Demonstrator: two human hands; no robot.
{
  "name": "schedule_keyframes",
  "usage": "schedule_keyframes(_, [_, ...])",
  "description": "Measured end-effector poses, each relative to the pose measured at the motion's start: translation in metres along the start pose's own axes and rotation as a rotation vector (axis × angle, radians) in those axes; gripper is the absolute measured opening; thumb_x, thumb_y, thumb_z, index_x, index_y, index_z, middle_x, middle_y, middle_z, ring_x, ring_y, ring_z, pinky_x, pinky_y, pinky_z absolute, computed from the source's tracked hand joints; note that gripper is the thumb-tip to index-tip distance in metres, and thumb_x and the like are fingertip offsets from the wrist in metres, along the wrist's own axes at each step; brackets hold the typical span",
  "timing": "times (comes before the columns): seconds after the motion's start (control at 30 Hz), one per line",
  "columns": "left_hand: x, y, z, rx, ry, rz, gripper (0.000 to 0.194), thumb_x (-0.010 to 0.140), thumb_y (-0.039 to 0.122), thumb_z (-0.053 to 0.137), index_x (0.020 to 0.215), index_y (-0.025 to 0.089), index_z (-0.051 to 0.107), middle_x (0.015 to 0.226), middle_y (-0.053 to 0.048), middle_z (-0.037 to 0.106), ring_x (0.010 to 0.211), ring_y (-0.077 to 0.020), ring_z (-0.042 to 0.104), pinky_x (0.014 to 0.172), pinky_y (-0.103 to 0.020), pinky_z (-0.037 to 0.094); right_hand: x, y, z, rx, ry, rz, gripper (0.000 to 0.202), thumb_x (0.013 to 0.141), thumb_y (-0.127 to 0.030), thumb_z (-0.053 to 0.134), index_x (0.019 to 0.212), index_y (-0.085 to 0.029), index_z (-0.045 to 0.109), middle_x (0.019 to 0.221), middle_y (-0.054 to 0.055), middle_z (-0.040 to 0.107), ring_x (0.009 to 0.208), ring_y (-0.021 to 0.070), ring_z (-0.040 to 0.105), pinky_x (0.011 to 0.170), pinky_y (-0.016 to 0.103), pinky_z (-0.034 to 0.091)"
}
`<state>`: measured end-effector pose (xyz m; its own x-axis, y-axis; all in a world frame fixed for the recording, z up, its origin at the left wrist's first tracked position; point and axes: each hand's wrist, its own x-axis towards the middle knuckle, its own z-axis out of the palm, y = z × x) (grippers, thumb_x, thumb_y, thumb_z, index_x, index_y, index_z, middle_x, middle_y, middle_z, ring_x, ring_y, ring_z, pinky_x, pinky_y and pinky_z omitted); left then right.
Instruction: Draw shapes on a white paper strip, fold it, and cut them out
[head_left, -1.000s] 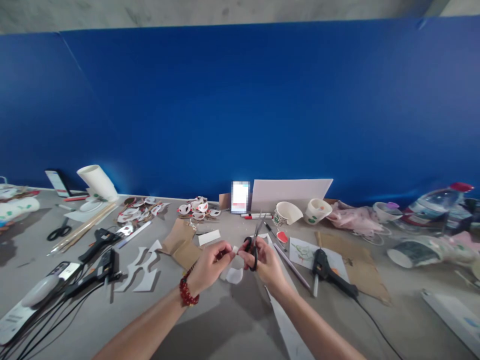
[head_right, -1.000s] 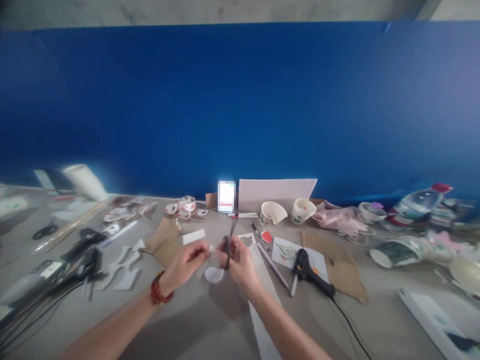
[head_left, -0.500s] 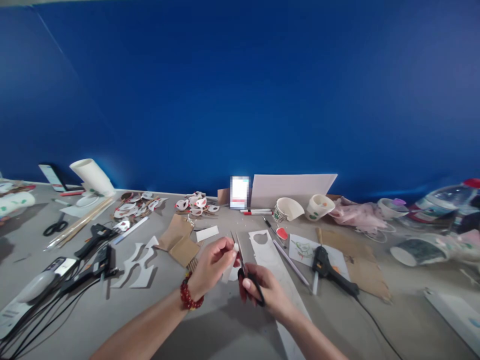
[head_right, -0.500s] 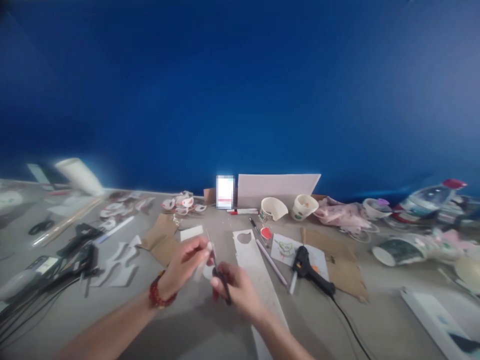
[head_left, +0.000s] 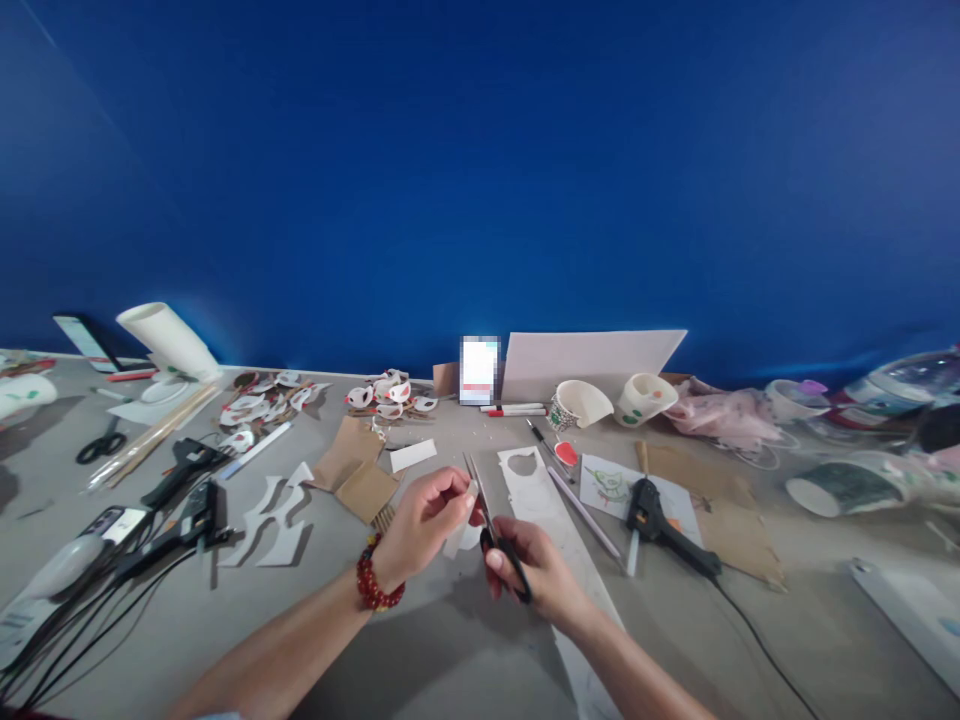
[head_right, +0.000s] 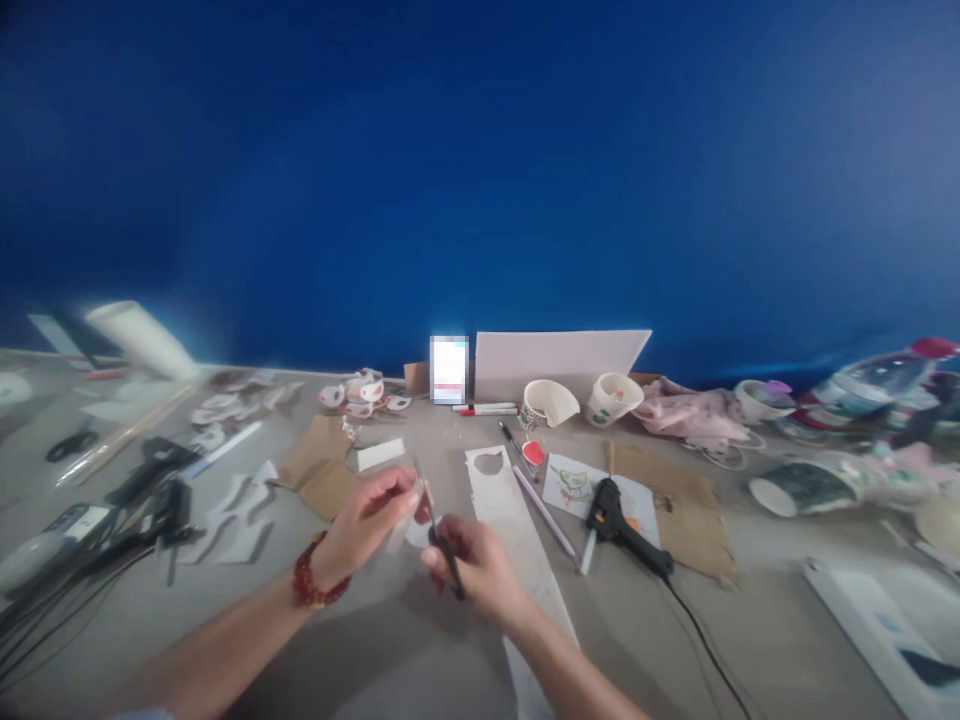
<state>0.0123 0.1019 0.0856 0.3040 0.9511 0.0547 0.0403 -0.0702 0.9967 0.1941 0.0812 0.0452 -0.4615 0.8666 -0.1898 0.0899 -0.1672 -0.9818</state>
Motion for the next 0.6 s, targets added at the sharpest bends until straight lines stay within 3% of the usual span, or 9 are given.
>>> schedule_keyframes(0.33, [0.001, 0.004, -0.001, -0.108, -0.002, -0.059, 0.028, 0.085, 0.043, 0.059, 0.076, 0.016, 0.059, 0.074, -0.004, 0.064, 0.073, -0.0173, 0.063, 0.072, -0.028, 0.052, 0.0, -0.002, -0.002, -0.011, 0.014, -0.015, 0.063, 0.063, -0.08, 0.063, 0.064, -0.021, 0.043, 0.048, -0.003, 0.052, 0.044, 0.0102, 0.045, 0.047, 0.021, 0.03])
schedule_keyframes(0.6, [0.002, 0.008, -0.011, -0.106, -0.073, -0.07, 0.025, 0.088, 0.038, 0.059, 0.079, 0.015, 0.06, 0.079, -0.008, 0.069, 0.074, -0.0181, 0.066, 0.072, -0.029, 0.053, -0.002, -0.007, -0.007, -0.024, 0.027, 0.017, 0.062, 0.059, -0.077, 0.068, 0.061, -0.021, 0.043, 0.046, -0.005, 0.048, 0.042, 0.0094, 0.043, 0.044, 0.02, 0.028])
